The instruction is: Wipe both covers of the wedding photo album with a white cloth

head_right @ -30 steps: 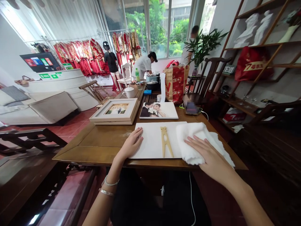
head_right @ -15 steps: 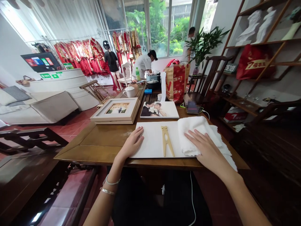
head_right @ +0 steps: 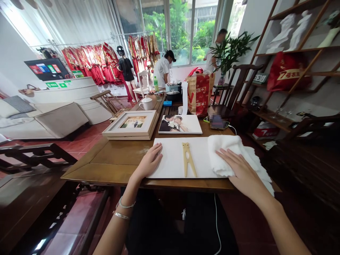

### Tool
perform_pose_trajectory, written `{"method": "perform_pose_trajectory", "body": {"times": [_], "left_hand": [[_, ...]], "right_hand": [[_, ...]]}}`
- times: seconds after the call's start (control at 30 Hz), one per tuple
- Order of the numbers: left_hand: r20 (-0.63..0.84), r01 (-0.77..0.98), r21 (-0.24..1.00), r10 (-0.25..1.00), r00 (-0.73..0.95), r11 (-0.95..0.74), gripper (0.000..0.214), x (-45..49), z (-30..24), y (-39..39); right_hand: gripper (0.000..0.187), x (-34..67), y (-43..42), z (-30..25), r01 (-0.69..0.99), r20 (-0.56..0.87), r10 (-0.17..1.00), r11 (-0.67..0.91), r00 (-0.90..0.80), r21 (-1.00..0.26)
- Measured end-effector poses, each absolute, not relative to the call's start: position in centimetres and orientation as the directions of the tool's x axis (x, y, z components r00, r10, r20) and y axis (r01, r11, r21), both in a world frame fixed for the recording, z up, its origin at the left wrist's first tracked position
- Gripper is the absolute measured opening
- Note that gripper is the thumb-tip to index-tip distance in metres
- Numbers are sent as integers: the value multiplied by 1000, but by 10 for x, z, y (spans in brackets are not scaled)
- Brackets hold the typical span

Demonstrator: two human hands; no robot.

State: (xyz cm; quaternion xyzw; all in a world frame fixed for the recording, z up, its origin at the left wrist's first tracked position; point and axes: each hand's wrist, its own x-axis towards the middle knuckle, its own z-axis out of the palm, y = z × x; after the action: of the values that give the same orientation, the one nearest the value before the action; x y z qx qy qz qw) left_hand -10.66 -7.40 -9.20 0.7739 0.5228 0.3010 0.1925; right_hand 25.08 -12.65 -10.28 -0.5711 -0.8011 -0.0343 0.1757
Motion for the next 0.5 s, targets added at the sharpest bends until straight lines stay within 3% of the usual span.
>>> {"method": "perform_pose_trajectory", "body": {"times": [0.23,0.5], "left_hand": [[269,688,616,924,274,-383,44,-107,-93,-73],[258,694,612,926,276,-378,44,-107,-93,-73]], "right_hand": [[70,231,-80,-100,972,317,930,222,-186,-82],[84,234,-151,-108,953,398,879,300,-261,-38]]}}
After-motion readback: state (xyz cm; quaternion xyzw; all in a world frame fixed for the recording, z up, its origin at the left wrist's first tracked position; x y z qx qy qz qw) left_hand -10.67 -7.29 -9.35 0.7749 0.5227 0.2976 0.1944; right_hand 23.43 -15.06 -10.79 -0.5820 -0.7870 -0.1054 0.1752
